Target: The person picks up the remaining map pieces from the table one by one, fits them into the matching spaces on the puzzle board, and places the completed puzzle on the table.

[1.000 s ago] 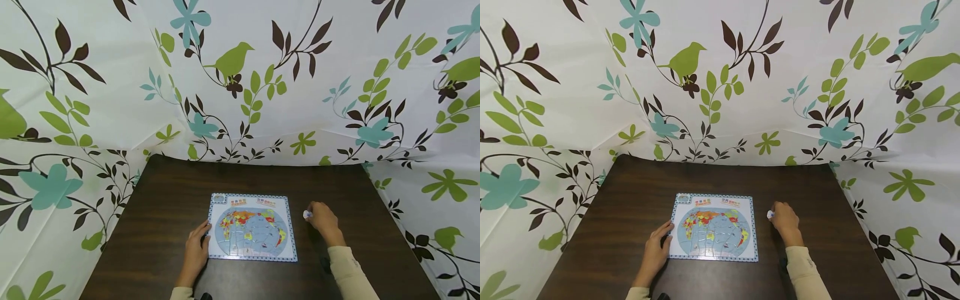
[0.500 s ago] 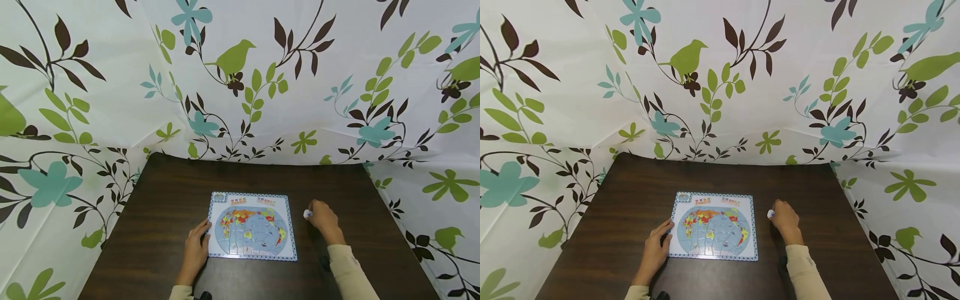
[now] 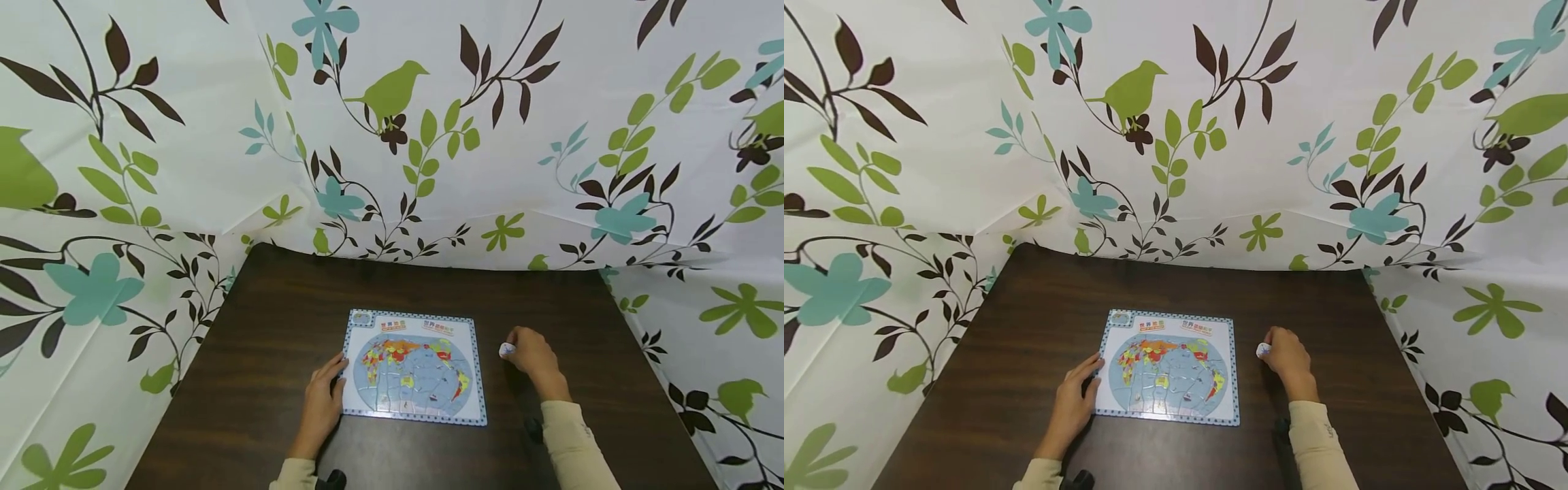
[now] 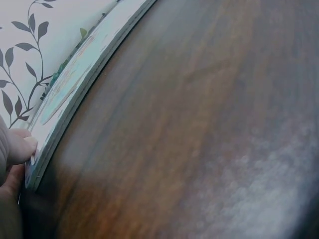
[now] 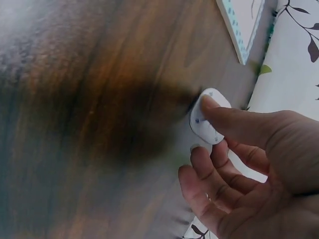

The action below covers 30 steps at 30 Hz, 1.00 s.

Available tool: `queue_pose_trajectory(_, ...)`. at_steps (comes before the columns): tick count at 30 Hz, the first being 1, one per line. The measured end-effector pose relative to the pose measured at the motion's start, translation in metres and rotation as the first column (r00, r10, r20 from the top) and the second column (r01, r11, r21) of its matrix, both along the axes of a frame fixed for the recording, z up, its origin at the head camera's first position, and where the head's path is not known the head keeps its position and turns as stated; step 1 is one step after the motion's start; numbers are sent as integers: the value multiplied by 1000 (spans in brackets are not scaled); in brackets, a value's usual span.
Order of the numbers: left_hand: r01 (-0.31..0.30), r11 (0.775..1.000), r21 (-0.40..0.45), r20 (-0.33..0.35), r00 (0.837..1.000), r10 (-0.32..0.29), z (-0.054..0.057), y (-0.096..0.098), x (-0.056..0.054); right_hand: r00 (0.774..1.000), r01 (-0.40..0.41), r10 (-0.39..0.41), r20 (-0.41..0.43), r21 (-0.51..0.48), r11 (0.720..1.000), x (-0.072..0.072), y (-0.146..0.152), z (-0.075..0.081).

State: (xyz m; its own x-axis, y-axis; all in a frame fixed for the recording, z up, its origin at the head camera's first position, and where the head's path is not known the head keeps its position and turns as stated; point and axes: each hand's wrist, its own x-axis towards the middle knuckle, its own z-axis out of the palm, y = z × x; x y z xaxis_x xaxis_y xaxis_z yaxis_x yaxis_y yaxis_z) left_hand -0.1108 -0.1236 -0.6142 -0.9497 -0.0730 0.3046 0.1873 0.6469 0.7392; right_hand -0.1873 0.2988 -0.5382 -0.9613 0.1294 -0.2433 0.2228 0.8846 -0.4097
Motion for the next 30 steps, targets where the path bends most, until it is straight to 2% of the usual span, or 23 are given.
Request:
queue_pose_trajectory(3, 2, 1000, 9, 1, 1000, -2, 0, 0, -1, 1000, -15, 15, -12, -25, 1000, -3, 0, 1)
queue_pose_trajectory(9, 2, 999, 33, 78, 997, -4, 3, -1, -5, 998, -12, 8, -55, -72, 997, -12, -9, 6)
queue_pose_trajectory(18, 6, 1000, 18, 16, 1000, -7, 1, -1, -4, 995, -3, -11, -97, -141, 990, -18, -24, 5)
queue_pose_trajectory(25, 22, 999, 31, 69, 997, -24, 3, 1, -2, 994, -9, -7, -112, -139, 990, -20, -34, 3)
queue_pose_trajectory(30, 22, 999, 24, 56, 998, -23, 2, 0, -3, 994, -9, -6, -105, -143, 990, -24, -44, 1)
